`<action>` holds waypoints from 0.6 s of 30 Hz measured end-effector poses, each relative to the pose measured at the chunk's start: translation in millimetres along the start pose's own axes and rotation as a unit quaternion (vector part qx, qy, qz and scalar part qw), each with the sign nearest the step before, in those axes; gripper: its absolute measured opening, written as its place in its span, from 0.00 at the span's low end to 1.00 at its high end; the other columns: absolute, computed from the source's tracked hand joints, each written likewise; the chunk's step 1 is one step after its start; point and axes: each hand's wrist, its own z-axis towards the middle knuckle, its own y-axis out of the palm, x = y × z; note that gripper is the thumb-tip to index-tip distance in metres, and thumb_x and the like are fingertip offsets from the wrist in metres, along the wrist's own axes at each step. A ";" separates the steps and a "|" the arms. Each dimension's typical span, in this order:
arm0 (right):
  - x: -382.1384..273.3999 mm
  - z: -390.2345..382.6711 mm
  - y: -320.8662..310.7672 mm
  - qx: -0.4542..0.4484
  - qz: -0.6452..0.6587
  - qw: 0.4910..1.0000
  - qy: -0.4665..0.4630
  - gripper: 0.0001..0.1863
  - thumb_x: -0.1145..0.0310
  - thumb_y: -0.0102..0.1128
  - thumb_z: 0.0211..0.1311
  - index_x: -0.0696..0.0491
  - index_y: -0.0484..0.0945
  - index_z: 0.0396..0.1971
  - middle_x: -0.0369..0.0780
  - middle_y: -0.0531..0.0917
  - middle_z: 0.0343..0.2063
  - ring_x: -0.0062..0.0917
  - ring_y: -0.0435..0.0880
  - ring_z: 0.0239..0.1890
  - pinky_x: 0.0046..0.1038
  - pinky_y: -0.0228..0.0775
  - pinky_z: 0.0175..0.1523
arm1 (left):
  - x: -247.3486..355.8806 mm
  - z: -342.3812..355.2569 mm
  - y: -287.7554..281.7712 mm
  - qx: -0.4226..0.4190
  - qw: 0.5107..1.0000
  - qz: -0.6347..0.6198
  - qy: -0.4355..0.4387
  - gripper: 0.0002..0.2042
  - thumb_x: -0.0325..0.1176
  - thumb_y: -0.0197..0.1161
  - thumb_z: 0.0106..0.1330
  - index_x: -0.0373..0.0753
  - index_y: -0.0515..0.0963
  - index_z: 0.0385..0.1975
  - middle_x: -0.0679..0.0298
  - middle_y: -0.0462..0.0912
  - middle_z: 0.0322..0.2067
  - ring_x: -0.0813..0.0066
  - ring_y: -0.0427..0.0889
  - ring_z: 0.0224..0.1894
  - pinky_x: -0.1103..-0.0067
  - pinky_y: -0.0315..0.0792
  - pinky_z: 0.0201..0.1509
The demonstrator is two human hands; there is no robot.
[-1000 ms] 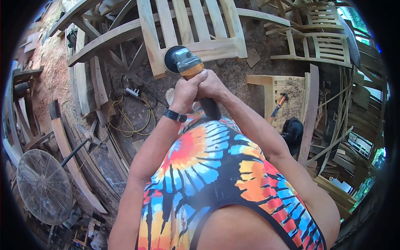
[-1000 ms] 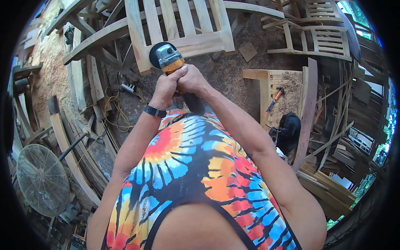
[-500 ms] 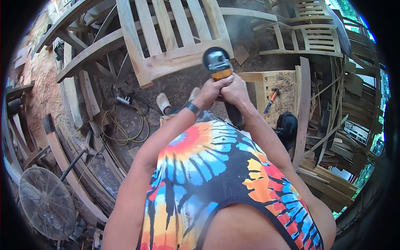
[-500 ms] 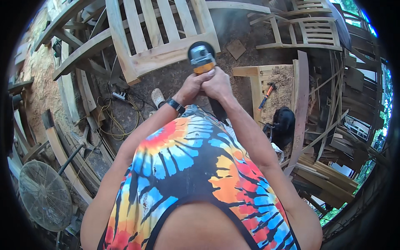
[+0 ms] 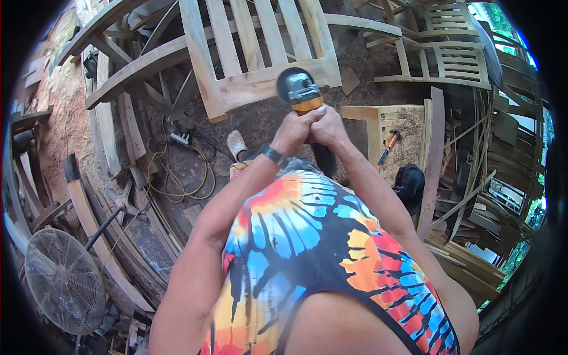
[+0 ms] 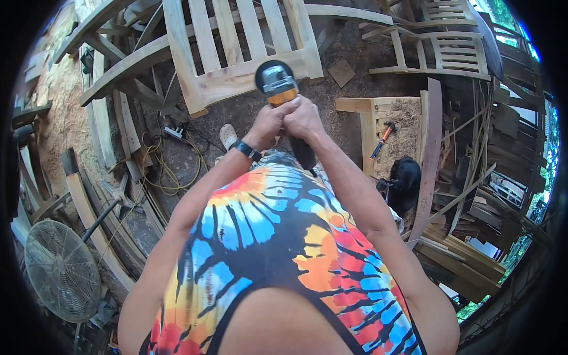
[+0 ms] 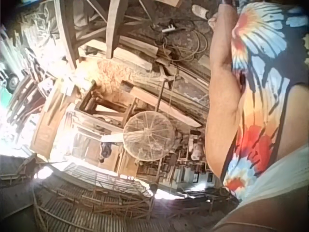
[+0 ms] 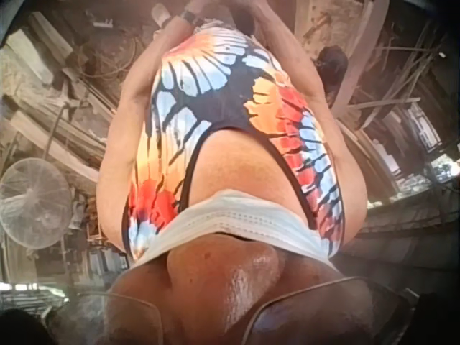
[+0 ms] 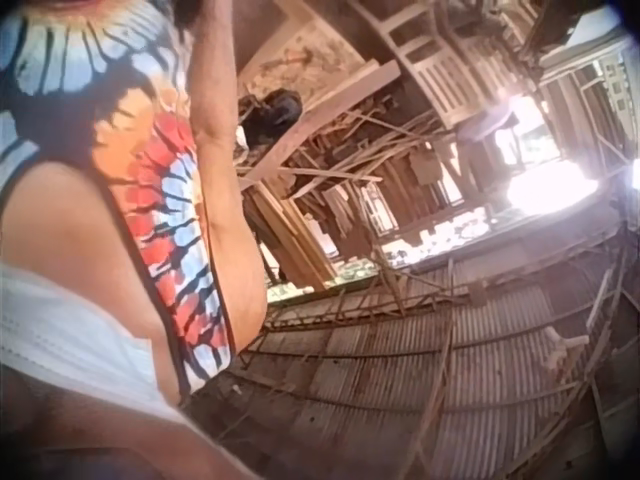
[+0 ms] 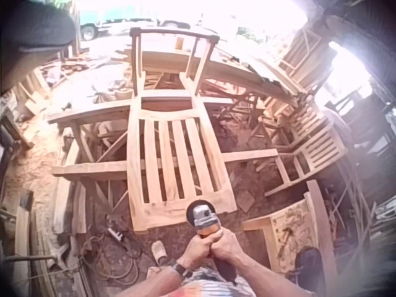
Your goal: The person hammers nails into the joints of a wooden chair frame using a hammer. They then use an angle grinder to sand the backrest slats of the chair and wipe the surface by hand.
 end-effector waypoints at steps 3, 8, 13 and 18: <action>-23.9 -5.8 20.0 -0.065 -0.028 0.997 -0.031 0.16 0.68 0.65 0.50 0.58 0.84 0.39 0.50 0.89 0.32 0.36 0.91 0.38 0.37 0.81 0.44 | 6.9 -16.2 -22.9 0.092 0.992 0.076 -0.038 0.19 0.48 0.69 0.67 0.39 0.84 0.46 0.67 0.86 0.38 0.81 0.83 0.37 0.79 0.76 0.38; -15.3 -1.9 48.4 -0.136 0.082 0.986 -0.050 0.16 0.68 0.66 0.48 0.58 0.83 0.38 0.50 0.89 0.32 0.36 0.90 0.37 0.36 0.80 0.43 | 9.0 -30.5 -35.5 0.141 0.983 0.111 -0.031 0.24 0.52 0.70 0.65 0.36 0.84 0.48 0.61 0.87 0.40 0.75 0.84 0.39 0.76 0.77 0.41; -25.5 -10.9 11.1 -0.033 -0.015 0.999 -0.023 0.17 0.68 0.65 0.49 0.58 0.84 0.40 0.51 0.89 0.35 0.37 0.91 0.41 0.37 0.81 0.46 | 6.8 -11.2 -14.8 0.036 0.999 0.028 -0.028 0.21 0.50 0.70 0.66 0.39 0.83 0.48 0.65 0.86 0.38 0.77 0.84 0.36 0.77 0.76 0.38; 9.9 1.5 -18.6 0.068 0.009 0.998 0.004 0.19 0.66 0.67 0.48 0.58 0.83 0.41 0.49 0.89 0.35 0.37 0.90 0.41 0.36 0.81 0.47 | -8.3 29.1 11.4 -0.068 0.997 0.016 -0.036 0.18 0.46 0.67 0.69 0.43 0.80 0.52 0.68 0.85 0.41 0.79 0.85 0.39 0.77 0.78 0.40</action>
